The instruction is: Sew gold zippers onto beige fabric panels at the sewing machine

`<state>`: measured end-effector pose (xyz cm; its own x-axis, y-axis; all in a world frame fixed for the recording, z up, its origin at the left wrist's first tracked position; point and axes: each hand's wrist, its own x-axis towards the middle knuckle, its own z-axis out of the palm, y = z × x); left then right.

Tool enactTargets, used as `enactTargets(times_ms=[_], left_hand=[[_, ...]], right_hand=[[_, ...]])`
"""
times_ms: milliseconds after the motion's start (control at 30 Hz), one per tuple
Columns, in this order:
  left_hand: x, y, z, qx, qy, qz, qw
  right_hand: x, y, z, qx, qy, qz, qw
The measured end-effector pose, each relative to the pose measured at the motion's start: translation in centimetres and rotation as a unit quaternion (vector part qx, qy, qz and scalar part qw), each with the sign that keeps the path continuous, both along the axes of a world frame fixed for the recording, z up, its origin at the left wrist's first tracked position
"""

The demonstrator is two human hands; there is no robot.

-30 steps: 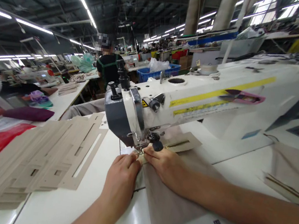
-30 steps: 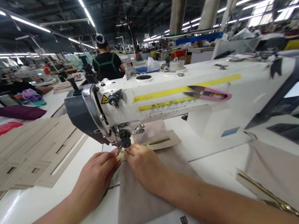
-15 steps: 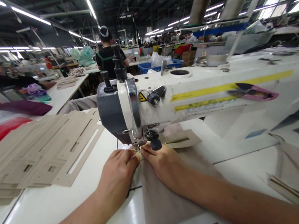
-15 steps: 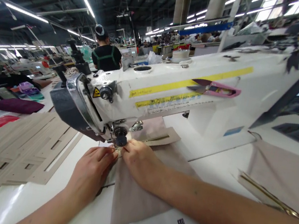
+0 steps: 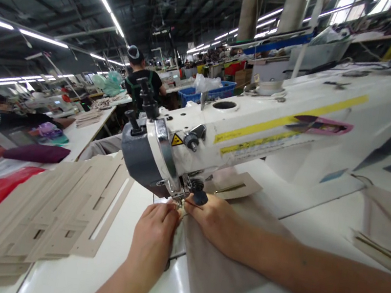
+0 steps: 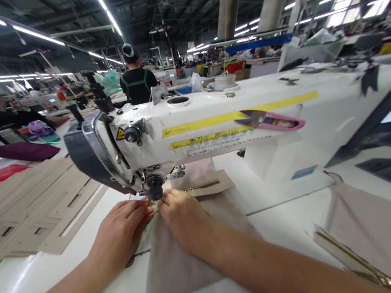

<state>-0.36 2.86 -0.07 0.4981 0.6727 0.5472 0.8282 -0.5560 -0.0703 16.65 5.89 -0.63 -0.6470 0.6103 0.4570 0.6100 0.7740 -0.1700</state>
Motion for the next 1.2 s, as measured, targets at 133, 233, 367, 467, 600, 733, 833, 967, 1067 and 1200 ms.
enactTargets(times_ms=[133, 233, 367, 467, 600, 733, 833, 967, 1067, 1200], left_hand=[[0.0, 0.1, -0.1, 0.011, -0.004, -0.003, 1.000], [0.1, 0.3, 0.0, 0.017, -0.004, -0.005, 1.000], [0.0, 0.4, 0.1, 0.019, -0.002, -0.004, 1.000], [-0.1, 0.4, 0.1, 0.011, -0.007, -0.004, 1.000], [-0.2, 0.5, -0.1, 0.010, -0.017, -0.007, 1.000], [-0.3, 0.6, -0.1, 0.015, -0.020, -0.005, 1.000], [-0.3, 0.6, -0.1, 0.025, -0.022, -0.003, 0.999], [-0.3, 0.8, -0.3, 0.018, -0.023, -0.003, 1.000], [-0.4, 0.9, -0.2, 0.007, -0.035, 0.000, 0.999], [-1.3, -0.4, 1.1, -0.055, -0.038, -0.025, 0.997]], right_hand=[[0.1, -0.1, 0.6, -0.013, -0.011, 0.015, 1.000], [0.1, -0.1, 0.9, -0.021, 0.001, 0.028, 0.999], [0.0, 0.0, 0.7, -0.023, 0.016, 0.031, 0.999], [-0.1, 0.1, 0.4, -0.016, 0.013, 0.021, 1.000], [-0.2, 0.3, 0.1, -0.011, 0.013, 0.019, 1.000], [-0.3, 0.4, -0.2, -0.011, 0.030, 0.021, 0.999], [-0.4, 0.4, -0.2, -0.019, 0.042, 0.017, 0.999], [-0.4, 0.8, -0.3, -0.010, 0.051, 0.010, 0.999], [0.0, 0.6, 0.1, -0.004, 0.034, -0.025, 0.999], [1.2, -3.0, 0.9, 0.016, -0.005, -0.124, 0.992]])
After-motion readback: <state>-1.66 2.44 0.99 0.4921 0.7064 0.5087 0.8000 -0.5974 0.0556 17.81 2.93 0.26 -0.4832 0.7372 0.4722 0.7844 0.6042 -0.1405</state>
